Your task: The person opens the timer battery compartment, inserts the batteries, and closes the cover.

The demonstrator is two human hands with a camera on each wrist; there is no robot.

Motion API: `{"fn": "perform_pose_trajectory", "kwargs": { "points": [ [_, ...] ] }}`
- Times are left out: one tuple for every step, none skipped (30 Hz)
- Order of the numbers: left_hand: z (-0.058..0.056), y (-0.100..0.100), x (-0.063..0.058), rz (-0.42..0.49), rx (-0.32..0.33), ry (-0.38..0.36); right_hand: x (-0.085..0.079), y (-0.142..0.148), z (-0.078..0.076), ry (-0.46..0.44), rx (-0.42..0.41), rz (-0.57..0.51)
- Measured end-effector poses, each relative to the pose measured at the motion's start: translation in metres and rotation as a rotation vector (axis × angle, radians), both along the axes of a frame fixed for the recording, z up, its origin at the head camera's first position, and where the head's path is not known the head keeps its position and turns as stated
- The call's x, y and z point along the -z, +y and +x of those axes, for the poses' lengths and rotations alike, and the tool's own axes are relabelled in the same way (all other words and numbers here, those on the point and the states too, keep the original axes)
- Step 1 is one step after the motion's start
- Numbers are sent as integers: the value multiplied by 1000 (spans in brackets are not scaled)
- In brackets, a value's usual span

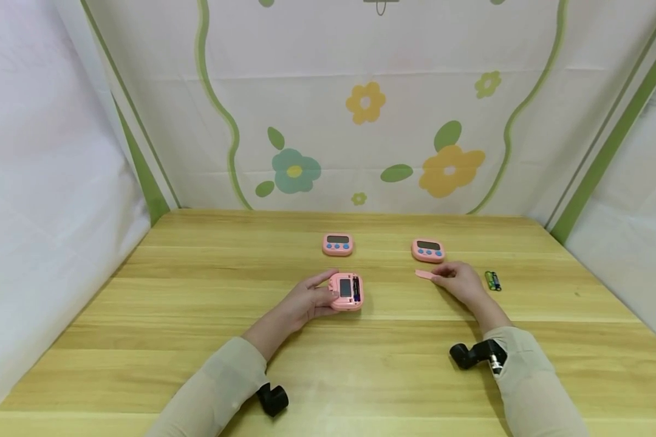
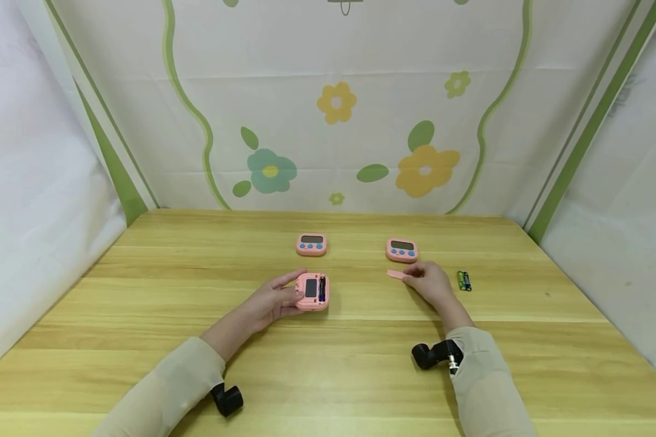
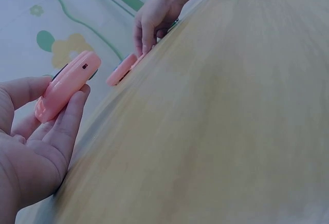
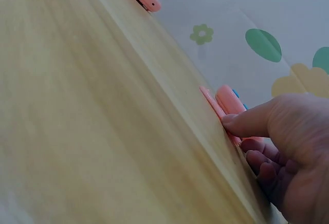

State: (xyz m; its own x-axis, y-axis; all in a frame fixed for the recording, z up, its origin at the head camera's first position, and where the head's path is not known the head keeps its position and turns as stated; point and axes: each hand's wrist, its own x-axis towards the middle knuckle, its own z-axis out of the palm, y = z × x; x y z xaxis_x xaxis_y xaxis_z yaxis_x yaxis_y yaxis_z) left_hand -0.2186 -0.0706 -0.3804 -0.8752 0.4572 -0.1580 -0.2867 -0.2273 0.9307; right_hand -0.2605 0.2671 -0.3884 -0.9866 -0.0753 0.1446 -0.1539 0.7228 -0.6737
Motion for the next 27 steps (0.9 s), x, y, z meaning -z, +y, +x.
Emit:
{"fn": "perform_pose_trajectory", "kwargs": {
  "points": [
    [0,0,0,-1,0,0,0,0,0,-2,1,-1],
    [0,0,0,0,-1,-1,0,0,0,-3,2,0],
    [0,0,0,1,-3,-2,0,0,0,-3,4,1],
    [0,1,0,2,-4,-3,0,-1,1,-3,6,-2],
    [0,1,0,2,-5,-4,0,-1,1,-5,8,-4],
    [0,1,0,3,-6,-5,0,-1,1,-5,9,-8],
    [0,1,0,4,-7,-6,0,-1,1,-6,7,-13],
    [0,1,0,4,-8,-9,1,-1,1,-10,8,-19],
    [0,1,0,3,-8,-8,1,-1,1,-14,8,-24],
    [0,1,0,2,-9,-8,1,-1,2,-17,7,-31],
    [1,1,0,1,-11,-8,1,-2,2,-20,5,-34],
    [1,1,0,1,-11,-8,1,-2,2,-23,0,-42],
    [1,2,-1,0,-13,-7,0,-3,3,-30,-1,-56],
    [1,2,-1,0,-14,-6,-1,-3,3,-38,-5,-75],
    [2,2,-1,0,-13,-4,-2,-4,4,-46,-13,-97],
    [2,2,0,0,-13,-2,-3,-5,4,-63,-27,-129],
    [2,3,0,1,-12,-2,-5,-6,5,-82,-47,-171],
    [2,3,0,1,-11,-2,-7,-8,6,-103,-72,-215],
    [2,3,0,1,-11,-1,-9,-11,7,-124,-96,-264],
    [2,3,0,1,-10,-1,-12,-15,8,-146,-131,-311],
    [2,3,0,1,-10,-1,-15,-19,9,-167,-162,-358],
    [2,4,0,0,-12,-2,-18,-22,10,-186,-196,-401],
    [2,4,0,-1,-13,-3,-21,-27,11,-199,-229,-444],
    [2,4,0,-2,-13,-2,-24,-31,12,-212,-255,-478],
    [2,4,-1,-3,-13,-3,-27,-35,13,-228,-276,-515],
    [2,5,-1,-3,-11,0,-29,-39,14,-245,-297,-542],
    [2,5,-1,-3,-12,-1,-31,-43,14,-261,-311,-571]
  ]
}}
